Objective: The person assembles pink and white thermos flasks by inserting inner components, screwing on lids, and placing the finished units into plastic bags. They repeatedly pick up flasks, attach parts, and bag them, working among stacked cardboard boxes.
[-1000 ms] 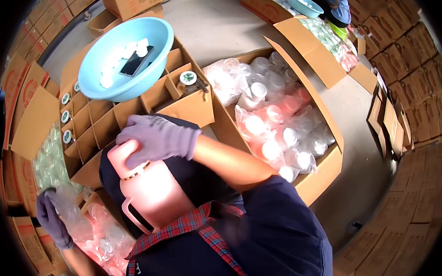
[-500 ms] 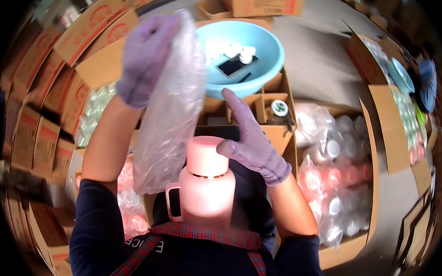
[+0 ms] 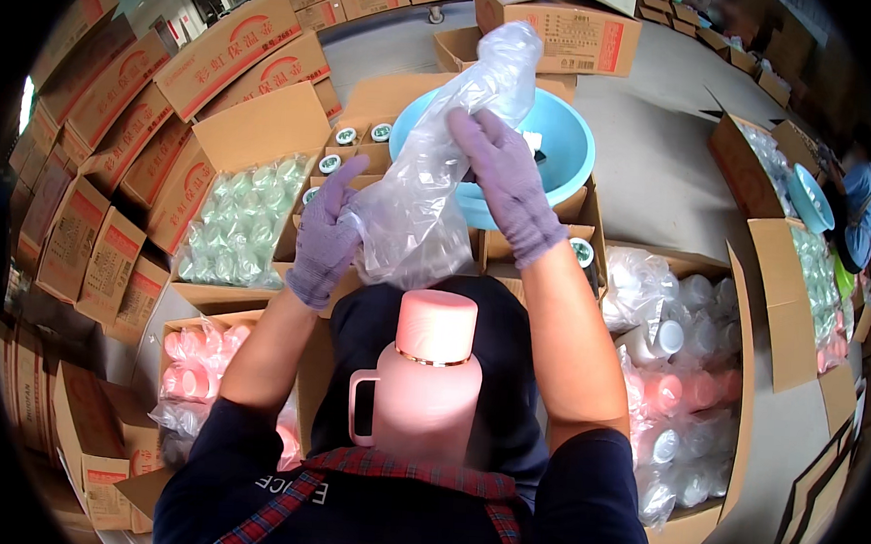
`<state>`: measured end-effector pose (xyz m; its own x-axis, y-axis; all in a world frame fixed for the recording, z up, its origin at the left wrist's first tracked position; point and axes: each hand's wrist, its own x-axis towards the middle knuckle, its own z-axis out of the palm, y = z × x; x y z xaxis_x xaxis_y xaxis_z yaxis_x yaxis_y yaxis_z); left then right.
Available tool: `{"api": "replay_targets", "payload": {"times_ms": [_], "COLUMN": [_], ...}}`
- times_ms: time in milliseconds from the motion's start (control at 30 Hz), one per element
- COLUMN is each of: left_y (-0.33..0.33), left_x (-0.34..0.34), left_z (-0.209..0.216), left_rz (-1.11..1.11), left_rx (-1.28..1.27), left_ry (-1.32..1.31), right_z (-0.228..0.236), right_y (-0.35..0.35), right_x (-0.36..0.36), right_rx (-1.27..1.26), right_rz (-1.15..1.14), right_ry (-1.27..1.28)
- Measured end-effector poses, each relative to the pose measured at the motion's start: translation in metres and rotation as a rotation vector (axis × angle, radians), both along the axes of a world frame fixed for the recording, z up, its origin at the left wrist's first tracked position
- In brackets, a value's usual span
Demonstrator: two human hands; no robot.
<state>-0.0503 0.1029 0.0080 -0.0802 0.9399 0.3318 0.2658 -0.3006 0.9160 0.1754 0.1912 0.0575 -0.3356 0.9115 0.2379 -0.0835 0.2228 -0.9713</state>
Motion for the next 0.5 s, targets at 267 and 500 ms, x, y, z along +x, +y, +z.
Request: {"api": "replay_targets", "payload": {"times_ms": [267,500], "left_y": [-0.007,-0.007], "left_x": [0.023,-0.026], "left_z": [0.003,-0.086], "left_rz": [0.083,0.227], "left_rx": [0.315,0.238], "left_ry": [-0.066,0.393], "right_z": [-0.058,-0.116], "right_y": [-0.044,-0.051], "right_x": [-0.022,0.003], "right_rx": [0.597,-0.252], "right_rz": [-0.479,-0.277], "right_ry": [-0.379,0.762]}}
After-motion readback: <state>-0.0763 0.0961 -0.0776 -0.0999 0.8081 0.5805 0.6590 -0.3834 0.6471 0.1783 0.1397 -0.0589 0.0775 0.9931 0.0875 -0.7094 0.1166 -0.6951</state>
